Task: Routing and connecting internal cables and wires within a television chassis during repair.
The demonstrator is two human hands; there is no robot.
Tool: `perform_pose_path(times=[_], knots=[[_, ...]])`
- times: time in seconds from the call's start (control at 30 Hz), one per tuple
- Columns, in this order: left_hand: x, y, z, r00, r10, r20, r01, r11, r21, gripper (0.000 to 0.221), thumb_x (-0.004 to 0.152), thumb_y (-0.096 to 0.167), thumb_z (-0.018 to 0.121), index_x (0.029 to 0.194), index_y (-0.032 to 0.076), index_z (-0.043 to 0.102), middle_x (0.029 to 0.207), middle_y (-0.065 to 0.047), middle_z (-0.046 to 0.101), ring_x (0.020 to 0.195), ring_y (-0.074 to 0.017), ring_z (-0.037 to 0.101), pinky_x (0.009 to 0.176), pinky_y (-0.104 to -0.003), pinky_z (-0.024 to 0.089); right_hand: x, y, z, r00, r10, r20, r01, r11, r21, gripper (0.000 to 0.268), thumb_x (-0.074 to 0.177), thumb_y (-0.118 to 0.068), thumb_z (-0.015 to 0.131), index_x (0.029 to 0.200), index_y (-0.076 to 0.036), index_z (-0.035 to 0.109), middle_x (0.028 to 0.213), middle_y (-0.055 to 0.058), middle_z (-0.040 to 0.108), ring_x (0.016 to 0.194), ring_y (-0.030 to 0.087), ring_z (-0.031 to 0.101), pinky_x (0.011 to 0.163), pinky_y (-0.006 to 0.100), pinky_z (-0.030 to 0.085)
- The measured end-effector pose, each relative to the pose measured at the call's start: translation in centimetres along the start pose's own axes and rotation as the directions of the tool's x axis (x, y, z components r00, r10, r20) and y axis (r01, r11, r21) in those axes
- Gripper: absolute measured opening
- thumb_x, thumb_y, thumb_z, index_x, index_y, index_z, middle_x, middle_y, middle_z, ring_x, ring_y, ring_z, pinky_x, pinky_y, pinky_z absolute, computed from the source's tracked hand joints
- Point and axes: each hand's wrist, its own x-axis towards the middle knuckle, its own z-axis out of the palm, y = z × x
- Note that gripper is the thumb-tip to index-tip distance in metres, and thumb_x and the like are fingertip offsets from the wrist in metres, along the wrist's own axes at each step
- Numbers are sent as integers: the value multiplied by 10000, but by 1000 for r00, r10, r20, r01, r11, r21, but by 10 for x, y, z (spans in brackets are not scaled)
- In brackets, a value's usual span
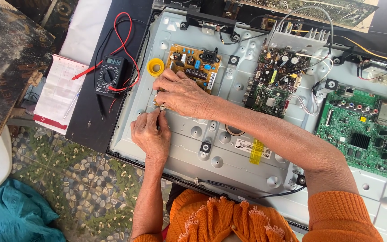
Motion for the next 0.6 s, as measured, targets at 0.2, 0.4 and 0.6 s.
perform_pose_path(times=[0.2, 0.4, 0.6], knots=[[-2, -3, 1, 999, -36, 27, 36, 999, -19, 81, 930, 131, 776, 898, 88, 716, 676, -58, 554, 697, -321, 658, 715, -399, 497, -1, -3, 0, 1000, 16, -21, -15, 999, 33, 268, 826, -133, 846, 876, -177, 587, 1166, -24, 515, 1041, 248, 470, 845, 380, 465], [-1, -4, 1, 996, -81, 48, 83, 995, -47, 92, 932, 146, 780, 889, 105, 711, 672, -51, 568, 704, -319, 669, 733, -397, 497, 0, -1, 2, 1000, 0, -13, 0, 1000, 10, 250, 832, -149, 833, 849, -177, 585, 1142, -28, 524, 1094, 216, 465, 856, 363, 439], [-1, -6, 1, 993, -96, 62, 101, 992, -80, 91, 923, 159, 798, 908, 128, 713, 643, -23, 546, 684, -296, 663, 750, -381, 488, 0, -2, 1, 1000, 12, -15, -12, 1000, 9, 244, 831, -145, 838, 849, -173, 596, 1150, -32, 529, 1089, 221, 473, 848, 370, 443]])
